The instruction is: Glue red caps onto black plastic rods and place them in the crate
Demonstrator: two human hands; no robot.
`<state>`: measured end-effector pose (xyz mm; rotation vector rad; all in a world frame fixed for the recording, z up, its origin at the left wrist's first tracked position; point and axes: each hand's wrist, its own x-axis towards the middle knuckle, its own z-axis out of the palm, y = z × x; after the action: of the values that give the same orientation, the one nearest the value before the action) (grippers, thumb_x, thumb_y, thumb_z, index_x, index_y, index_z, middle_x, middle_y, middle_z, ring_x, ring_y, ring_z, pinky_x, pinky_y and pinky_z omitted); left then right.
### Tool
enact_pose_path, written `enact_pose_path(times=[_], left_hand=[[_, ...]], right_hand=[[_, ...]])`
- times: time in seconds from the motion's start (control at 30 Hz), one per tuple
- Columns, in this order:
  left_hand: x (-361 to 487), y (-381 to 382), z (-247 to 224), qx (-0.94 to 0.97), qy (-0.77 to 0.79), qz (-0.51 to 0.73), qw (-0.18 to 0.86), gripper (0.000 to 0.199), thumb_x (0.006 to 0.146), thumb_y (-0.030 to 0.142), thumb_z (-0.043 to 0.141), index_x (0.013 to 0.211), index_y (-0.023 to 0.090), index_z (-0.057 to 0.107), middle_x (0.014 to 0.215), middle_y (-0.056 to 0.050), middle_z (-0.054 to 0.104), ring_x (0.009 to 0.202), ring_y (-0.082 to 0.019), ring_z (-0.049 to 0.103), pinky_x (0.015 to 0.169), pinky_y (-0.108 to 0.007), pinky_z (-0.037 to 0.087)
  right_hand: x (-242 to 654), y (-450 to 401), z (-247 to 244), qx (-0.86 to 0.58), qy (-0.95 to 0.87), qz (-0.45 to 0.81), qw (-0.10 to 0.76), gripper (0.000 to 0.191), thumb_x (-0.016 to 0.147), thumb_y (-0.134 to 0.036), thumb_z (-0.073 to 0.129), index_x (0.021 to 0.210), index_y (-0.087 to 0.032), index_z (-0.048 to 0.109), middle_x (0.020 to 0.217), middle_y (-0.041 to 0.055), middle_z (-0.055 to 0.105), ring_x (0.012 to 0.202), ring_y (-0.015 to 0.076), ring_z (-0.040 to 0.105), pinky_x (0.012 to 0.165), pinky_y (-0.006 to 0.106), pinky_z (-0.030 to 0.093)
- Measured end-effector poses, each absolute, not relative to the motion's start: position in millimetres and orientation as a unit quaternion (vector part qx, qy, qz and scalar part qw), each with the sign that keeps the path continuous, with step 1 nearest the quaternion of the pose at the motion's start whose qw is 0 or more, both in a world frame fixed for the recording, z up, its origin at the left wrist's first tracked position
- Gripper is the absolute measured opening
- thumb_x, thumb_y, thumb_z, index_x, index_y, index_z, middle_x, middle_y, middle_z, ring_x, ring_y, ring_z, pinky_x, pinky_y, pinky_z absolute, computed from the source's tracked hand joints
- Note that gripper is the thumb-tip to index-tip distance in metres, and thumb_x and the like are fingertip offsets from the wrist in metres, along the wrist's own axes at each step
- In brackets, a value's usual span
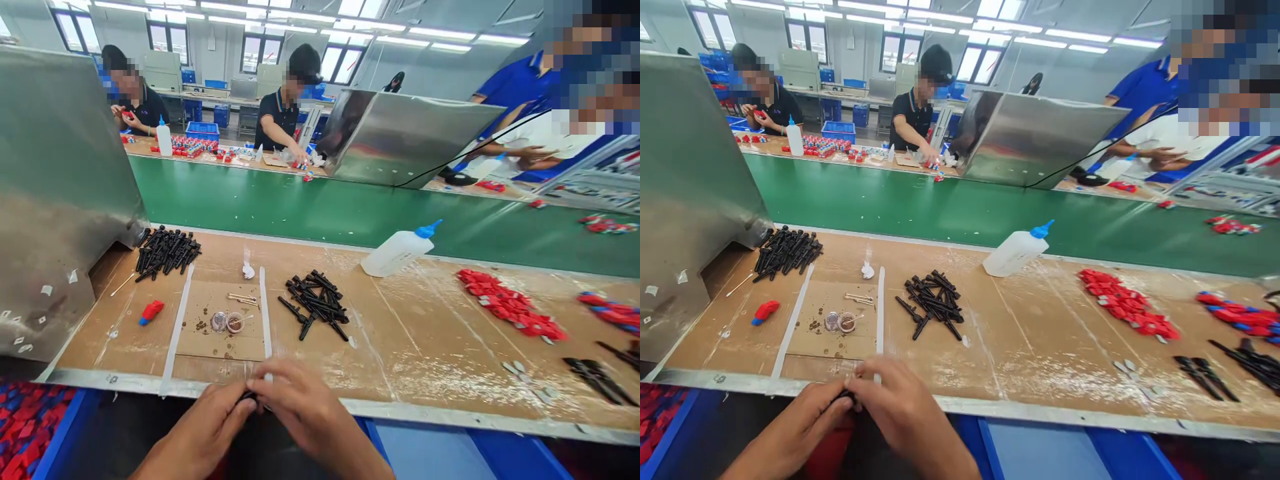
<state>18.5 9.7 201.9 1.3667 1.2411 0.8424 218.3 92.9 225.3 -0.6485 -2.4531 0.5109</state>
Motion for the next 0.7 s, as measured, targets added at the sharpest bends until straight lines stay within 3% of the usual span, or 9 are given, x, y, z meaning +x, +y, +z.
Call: enact_pose_path(times=[0.1, 0.23, 0.3, 0.43, 0.53, 0.63, 0.7], left_hand=[[13.4, 8.4, 194.0, 0.492, 0.520, 0.392, 0.578, 0.030, 0.096, 0.042, 0.043, 0.103, 0.024, 0.067, 0.089, -0.004, 0.062, 0.076, -0.017, 0.050, 0.070, -0.026, 0.037], [9.8, -1.6, 183.7, 0.350, 0.503, 0.465, 0.639, 0.035, 0.092, 0.050, 0.050, 0.106, 0.020, 0.061, 0.067, 0.004, 0.035, 0.058, -0.011, 0.027, 0.054, -0.022, 0.025], [12.1, -4.1, 180.1, 0.292, 0.485, 0.503, 0.653, 0.036, 0.090, 0.052, 0.053, 0.098, 0.018, 0.060, 0.064, 0.006, 0.026, 0.056, -0.009, 0.020, 0.051, -0.021, 0.019], [14.1, 0.8, 175.2, 0.195, 0.438, 0.560, 0.676, 0.032, 0.090, 0.048, 0.054, 0.090, 0.016, 0.056, 0.058, 0.008, 0.027, 0.048, -0.006, 0.015, 0.046, -0.021, 0.011], [10.4, 6.8, 172.6, 0.124, 0.372, 0.577, 0.717, 0.028, 0.093, 0.043, 0.050, 0.092, 0.015, 0.055, 0.057, 0.009, 0.026, 0.044, -0.004, 0.014, 0.044, -0.020, 0.011], [5.7, 11.1, 170.1, 0.074, 0.297, 0.576, 0.758, 0.026, 0.092, 0.040, 0.051, 0.087, 0.015, 0.055, 0.055, 0.010, 0.023, 0.043, -0.004, 0.014, 0.043, -0.019, 0.013], [3.6, 13.7, 168.4, 0.054, 0.264, 0.572, 0.775, 0.026, 0.092, 0.038, 0.051, 0.083, 0.014, 0.054, 0.054, 0.010, 0.021, 0.042, -0.004, 0.013, 0.042, -0.018, 0.013]], right_hand=[[226.5, 161.6, 218.1, -0.386, -0.862, 0.130, 0.302, 0.042, 0.086, -0.038, 0.066, 0.126, -0.026, 0.060, 0.125, 0.0107, 0.062, 0.117, 0.0260, 0.058, 0.100, 0.045, 0.047], [241.8, 249.8, 186.6, -0.490, -0.836, 0.056, 0.241, 0.051, 0.079, -0.049, 0.070, 0.124, -0.024, 0.064, 0.126, 0.0142, 0.061, 0.117, 0.0318, 0.056, 0.099, 0.053, 0.043], [242.6, 265.5, 170.8, -0.474, -0.848, 0.063, 0.228, 0.054, 0.077, -0.051, 0.072, 0.123, -0.024, 0.065, 0.124, 0.0140, 0.062, 0.117, 0.0327, 0.055, 0.099, 0.052, 0.042], [240.5, 247.3, 158.7, -0.429, -0.872, 0.073, 0.225, 0.040, 0.083, -0.048, 0.066, 0.117, -0.026, 0.068, 0.118, 0.0097, 0.066, 0.117, 0.0299, 0.054, 0.100, 0.049, 0.041], [232.7, 211.8, 165.1, -0.432, -0.851, 0.069, 0.291, 0.036, 0.090, -0.045, 0.058, 0.117, -0.024, 0.068, 0.121, 0.0112, 0.064, 0.119, 0.0306, 0.051, 0.103, 0.053, 0.036], [210.8, 172.6, 173.9, -0.440, -0.795, 0.177, 0.379, 0.031, 0.093, -0.042, 0.056, 0.112, -0.021, 0.069, 0.104, 0.0095, 0.069, 0.098, 0.0240, 0.061, 0.090, 0.042, 0.047], [191.6, 152.8, 176.8, -0.443, -0.762, 0.285, 0.377, 0.031, 0.092, -0.041, 0.057, 0.111, -0.020, 0.069, 0.092, 0.0067, 0.069, 0.081, 0.0196, 0.062, 0.078, 0.034, 0.050]])
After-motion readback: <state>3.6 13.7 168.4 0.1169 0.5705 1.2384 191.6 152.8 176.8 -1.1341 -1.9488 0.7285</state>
